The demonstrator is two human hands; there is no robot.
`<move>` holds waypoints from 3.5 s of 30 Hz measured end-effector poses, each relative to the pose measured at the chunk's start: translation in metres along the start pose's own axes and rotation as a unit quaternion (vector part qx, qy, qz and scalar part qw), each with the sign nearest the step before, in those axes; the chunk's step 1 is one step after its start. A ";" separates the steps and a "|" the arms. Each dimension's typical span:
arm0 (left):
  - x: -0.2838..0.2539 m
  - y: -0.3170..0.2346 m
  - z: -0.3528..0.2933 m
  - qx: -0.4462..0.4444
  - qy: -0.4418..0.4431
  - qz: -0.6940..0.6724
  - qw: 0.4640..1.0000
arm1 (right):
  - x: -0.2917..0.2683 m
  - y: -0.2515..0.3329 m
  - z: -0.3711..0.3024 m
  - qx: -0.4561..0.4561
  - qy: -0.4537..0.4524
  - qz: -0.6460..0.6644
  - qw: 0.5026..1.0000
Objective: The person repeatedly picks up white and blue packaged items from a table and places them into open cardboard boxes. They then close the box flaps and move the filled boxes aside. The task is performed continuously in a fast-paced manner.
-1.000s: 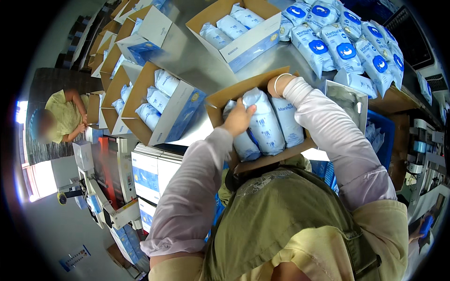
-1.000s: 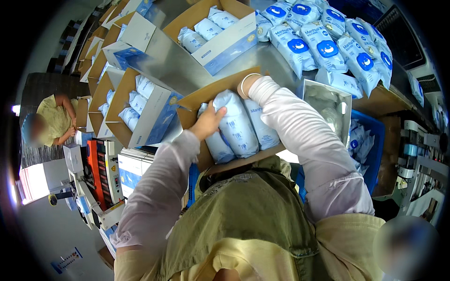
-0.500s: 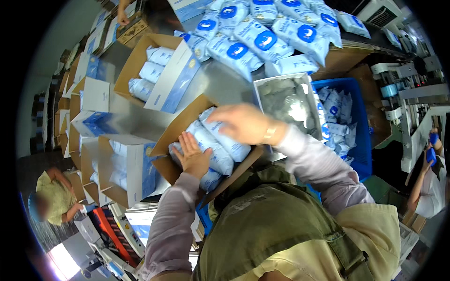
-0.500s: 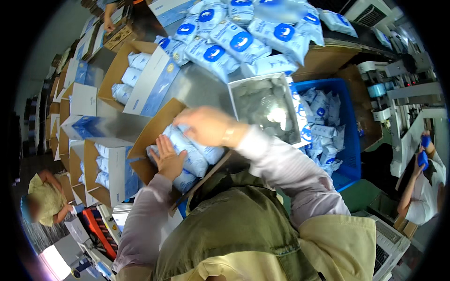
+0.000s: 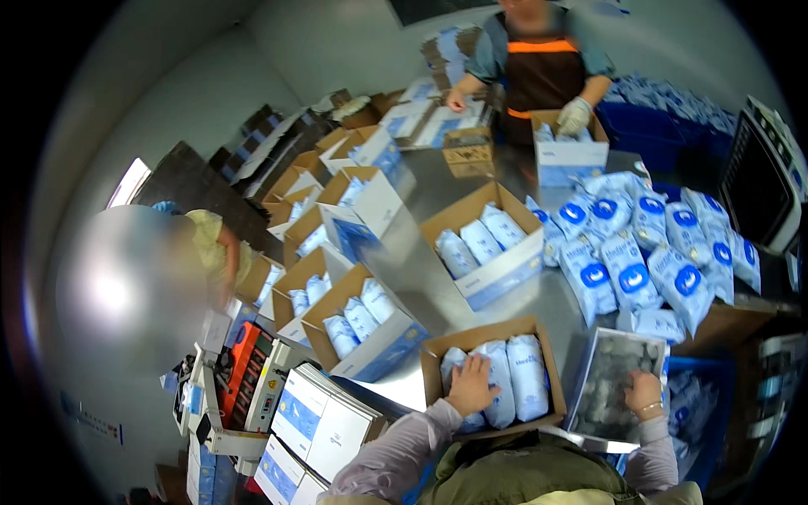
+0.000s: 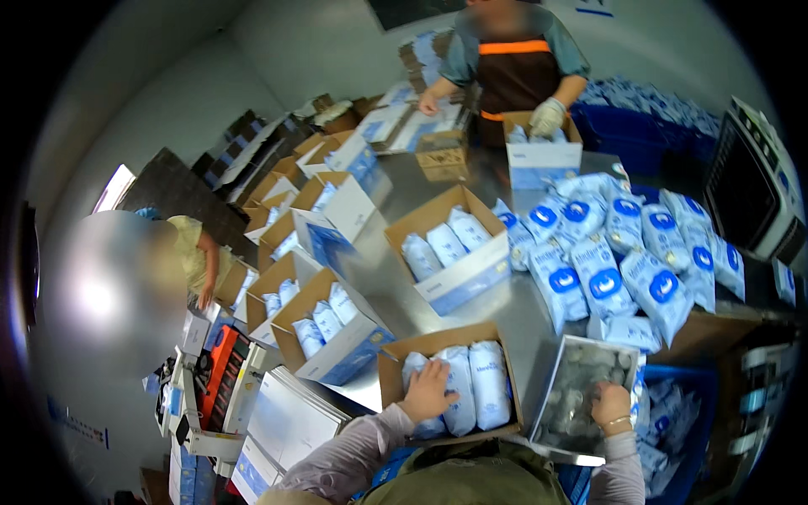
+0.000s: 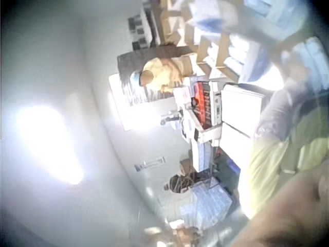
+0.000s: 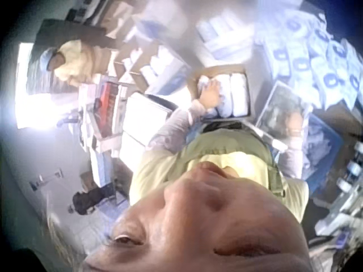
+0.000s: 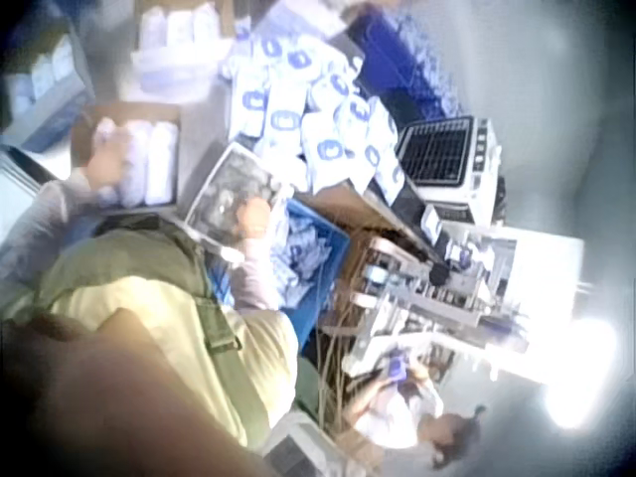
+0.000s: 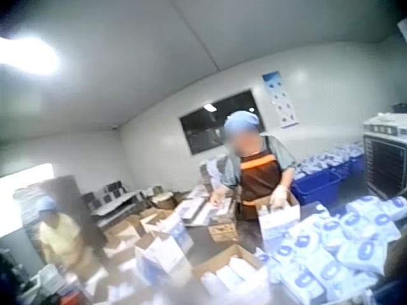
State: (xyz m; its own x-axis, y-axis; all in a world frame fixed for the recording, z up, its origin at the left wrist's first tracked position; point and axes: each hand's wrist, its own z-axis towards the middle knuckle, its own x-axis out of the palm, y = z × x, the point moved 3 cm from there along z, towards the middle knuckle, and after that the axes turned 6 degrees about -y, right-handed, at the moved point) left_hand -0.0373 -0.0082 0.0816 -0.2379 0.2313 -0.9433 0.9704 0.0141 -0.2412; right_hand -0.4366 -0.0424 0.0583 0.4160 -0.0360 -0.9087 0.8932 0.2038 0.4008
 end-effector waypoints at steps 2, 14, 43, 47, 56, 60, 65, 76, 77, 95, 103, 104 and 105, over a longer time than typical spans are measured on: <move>-0.012 -0.001 -0.018 0.019 -0.009 -0.044 0.999 | 0.004 -0.008 0.014 0.037 0.013 -0.018 0.999; -0.054 -0.003 -0.069 0.068 -0.091 -0.219 0.969 | 0.032 -0.102 0.028 0.203 0.108 0.095 0.969; -0.004 0.014 -0.040 -0.192 -0.081 -0.700 0.683 | 0.049 0.244 0.053 0.120 0.384 0.577 0.711; 0.005 0.015 -0.037 -0.200 -0.102 -0.616 0.755 | 0.052 0.239 0.053 0.068 0.380 0.509 0.769; -0.043 -0.008 -0.097 0.142 -0.152 -0.191 0.959 | -0.011 0.189 0.058 -0.006 0.149 0.393 0.907; -0.020 -0.006 -0.108 0.094 -0.116 -0.065 0.987 | -0.037 0.097 0.060 -0.018 0.083 0.158 0.984; -0.005 -0.004 -0.112 -0.034 -0.165 -0.034 0.985 | -0.002 0.035 0.024 -0.043 -0.021 -0.023 0.999; -0.046 0.143 -0.103 -0.297 -0.217 0.014 0.930 | 0.081 0.262 0.080 -0.093 0.179 0.387 0.900; -0.048 0.153 -0.098 -0.294 -0.216 -0.004 0.931 | 0.101 0.249 0.102 -0.033 0.148 0.420 0.895; -0.062 0.160 -0.135 -0.336 -0.387 -0.326 0.795 | 0.222 0.374 0.427 0.116 0.338 0.525 0.773; 0.023 0.125 -0.081 -0.283 -0.039 -0.770 0.571 | 0.128 0.258 0.238 0.080 0.067 0.546 0.831; 0.015 0.112 -0.055 -0.295 -0.073 -0.741 0.600 | 0.131 0.229 0.198 0.145 0.035 0.549 0.822; 0.009 0.103 -0.032 -0.279 -0.087 -0.748 0.596 | 0.130 0.217 0.160 0.213 0.078 0.549 0.805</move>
State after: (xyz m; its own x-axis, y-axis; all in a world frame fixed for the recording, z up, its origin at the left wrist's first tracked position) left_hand 0.0615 0.0263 0.0553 -0.8082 -0.5493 0.2123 -0.4821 0.4103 -0.7741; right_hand -0.1616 -0.1597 0.0460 0.9974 0.0663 0.0295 -0.0063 -0.3257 0.9454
